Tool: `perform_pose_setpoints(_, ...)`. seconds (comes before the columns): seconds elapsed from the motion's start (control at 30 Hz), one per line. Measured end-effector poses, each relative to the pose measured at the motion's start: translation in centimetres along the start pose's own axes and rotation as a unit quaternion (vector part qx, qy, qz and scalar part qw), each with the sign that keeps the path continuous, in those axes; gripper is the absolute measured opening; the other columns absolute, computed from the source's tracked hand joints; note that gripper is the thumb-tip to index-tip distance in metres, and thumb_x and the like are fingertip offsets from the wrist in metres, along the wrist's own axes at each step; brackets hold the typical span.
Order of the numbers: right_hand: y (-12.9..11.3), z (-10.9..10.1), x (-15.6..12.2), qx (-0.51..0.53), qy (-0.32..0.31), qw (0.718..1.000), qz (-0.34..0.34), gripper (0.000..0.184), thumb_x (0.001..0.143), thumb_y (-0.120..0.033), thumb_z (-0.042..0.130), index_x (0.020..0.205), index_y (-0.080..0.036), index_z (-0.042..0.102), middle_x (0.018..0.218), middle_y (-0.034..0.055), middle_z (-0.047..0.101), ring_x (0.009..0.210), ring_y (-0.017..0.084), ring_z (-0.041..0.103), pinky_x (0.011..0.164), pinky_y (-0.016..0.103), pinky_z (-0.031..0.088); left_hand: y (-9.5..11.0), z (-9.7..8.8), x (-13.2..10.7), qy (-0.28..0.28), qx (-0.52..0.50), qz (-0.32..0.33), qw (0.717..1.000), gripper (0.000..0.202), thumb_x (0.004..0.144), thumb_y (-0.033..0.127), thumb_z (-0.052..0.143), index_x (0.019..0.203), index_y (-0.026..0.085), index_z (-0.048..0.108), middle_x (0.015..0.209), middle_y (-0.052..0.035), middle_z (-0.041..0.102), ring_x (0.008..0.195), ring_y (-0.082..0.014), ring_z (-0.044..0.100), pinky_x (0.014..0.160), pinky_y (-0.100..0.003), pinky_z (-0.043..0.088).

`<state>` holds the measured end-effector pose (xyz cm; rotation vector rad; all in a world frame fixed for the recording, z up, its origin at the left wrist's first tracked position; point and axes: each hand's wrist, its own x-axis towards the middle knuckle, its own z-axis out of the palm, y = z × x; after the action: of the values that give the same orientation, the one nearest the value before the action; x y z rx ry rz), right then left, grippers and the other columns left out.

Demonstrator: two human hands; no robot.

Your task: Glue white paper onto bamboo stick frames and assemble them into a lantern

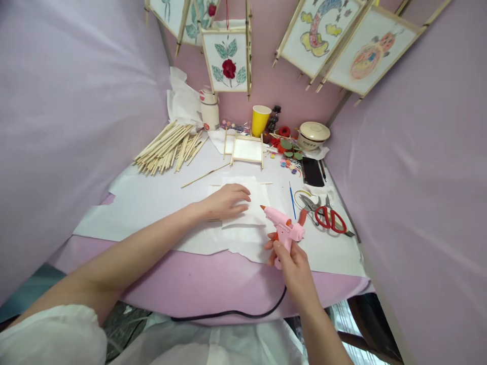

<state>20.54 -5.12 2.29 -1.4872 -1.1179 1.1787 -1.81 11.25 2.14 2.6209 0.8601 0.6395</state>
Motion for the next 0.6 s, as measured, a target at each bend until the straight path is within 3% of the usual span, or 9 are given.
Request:
perform_pose_setpoints(0.1, -0.5, -0.4, -0.5, -0.09, 0.012, 0.996, -0.008, 0.041, 0.085, -0.055, 0.057, 0.094, -0.016, 0.067, 0.084, 0.0049, 0.068, 0.06, 0.014, 0.053, 0.062, 0.028, 0.043, 0.9, 0.7, -0.5, -0.026, 0.027, 0.07, 0.997, 0.024, 0.092, 0.03, 0.054, 0.11, 0.022, 0.067, 0.124, -0.0088, 0.063, 0.117, -0.0238, 0.056, 0.105, -0.043, 0.035)
perform_pose_setpoints(0.23, -0.6, -1.0, -1.0, -0.128, 0.027, 0.991, 0.013, 0.045, 0.084, -0.057, 0.056, 0.093, -0.015, 0.069, 0.079, 0.0057, 0.068, 0.062, 0.016, 0.055, 0.061, 0.028, 0.044, 1.1, 1.3, -1.3, -0.072, 0.074, 0.141, 0.985, 0.029, 0.096, 0.03, 0.047, 0.116, 0.027, 0.067, 0.133, -0.0079, 0.059, 0.129, -0.0287, 0.048, 0.108, -0.052, 0.027)
perform_pose_setpoints(0.43, 0.4, -1.1, -0.9, -0.15, 0.032, 0.987, 0.054, 0.05, 0.085, -0.06, 0.055, 0.091, -0.014, 0.071, 0.069, 0.005, 0.064, 0.061, 0.017, 0.055, 0.059, 0.028, 0.043, 1.1, 2.1, -1.8, -0.101, 0.072, 0.126, 0.984, 0.041, 0.094, 0.045, 0.051, 0.13, 0.026, 0.058, 0.146, -0.0109, 0.048, 0.139, -0.0357, 0.036, 0.108, -0.056, 0.027)
perform_pose_setpoints(0.6, 0.5, -1.2, -0.6, -0.165, 0.058, 0.983, 0.062, 0.053, 0.085, -0.064, 0.054, 0.087, -0.014, 0.071, 0.062, 0.0032, 0.059, 0.061, 0.018, 0.054, 0.06, 0.028, 0.041, 0.6, 1.4, -1.5, -0.022, -0.003, 0.072, 0.997, 0.035, 0.097, 0.036, 0.044, 0.122, 0.022, 0.063, 0.132, -0.0098, 0.062, 0.126, -0.0254, 0.053, 0.105, -0.045, 0.035)
